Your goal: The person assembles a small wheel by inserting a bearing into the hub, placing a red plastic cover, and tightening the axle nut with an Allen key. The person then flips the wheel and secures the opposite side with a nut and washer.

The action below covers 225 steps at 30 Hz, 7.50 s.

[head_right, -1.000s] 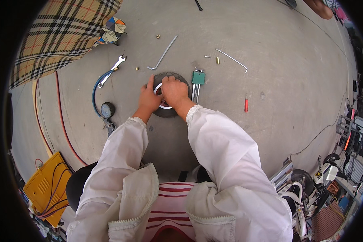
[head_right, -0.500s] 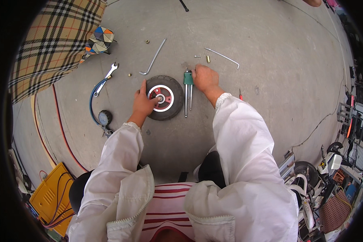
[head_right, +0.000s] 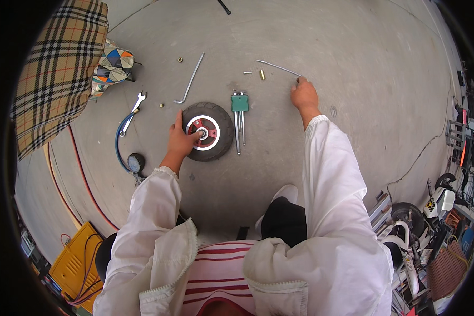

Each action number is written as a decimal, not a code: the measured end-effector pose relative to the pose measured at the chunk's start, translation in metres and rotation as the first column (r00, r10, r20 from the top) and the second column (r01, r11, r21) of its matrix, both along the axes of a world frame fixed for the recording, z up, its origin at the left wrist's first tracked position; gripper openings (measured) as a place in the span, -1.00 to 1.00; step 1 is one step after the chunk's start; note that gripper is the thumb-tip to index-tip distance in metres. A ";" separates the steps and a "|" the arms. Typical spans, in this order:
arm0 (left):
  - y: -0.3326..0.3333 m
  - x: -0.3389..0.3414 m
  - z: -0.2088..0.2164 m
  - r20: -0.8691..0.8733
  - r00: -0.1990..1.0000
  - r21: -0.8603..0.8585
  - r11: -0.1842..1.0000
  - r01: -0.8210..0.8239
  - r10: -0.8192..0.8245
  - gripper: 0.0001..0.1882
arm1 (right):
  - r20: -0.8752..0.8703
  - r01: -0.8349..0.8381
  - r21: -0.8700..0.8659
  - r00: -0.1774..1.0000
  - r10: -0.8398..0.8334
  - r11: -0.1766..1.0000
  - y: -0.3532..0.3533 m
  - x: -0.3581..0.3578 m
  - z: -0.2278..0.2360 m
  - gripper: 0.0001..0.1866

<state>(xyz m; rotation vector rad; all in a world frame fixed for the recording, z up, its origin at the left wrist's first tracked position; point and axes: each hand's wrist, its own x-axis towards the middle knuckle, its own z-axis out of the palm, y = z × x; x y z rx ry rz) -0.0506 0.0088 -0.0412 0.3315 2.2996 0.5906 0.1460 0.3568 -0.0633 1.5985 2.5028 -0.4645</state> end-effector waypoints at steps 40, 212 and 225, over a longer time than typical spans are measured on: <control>0.001 0.002 0.007 0.008 0.999 -0.026 0.998 -0.050 0.051 0.17 | 0.158 -0.383 0.195 0.921 0.357 0.903 -0.022 -0.043 -0.022 -0.72; -0.005 0.011 -0.028 -0.560 0.623 0.166 0.664 0.730 -0.545 -0.75 | -0.434 -0.691 0.117 0.610 0.662 0.713 -0.226 -0.061 0.023 -0.82; -0.005 0.012 -0.029 -0.590 0.582 0.131 0.645 0.753 -0.560 -0.75 | -0.405 -0.763 0.155 0.530 0.745 0.628 -0.216 -0.057 0.015 -0.83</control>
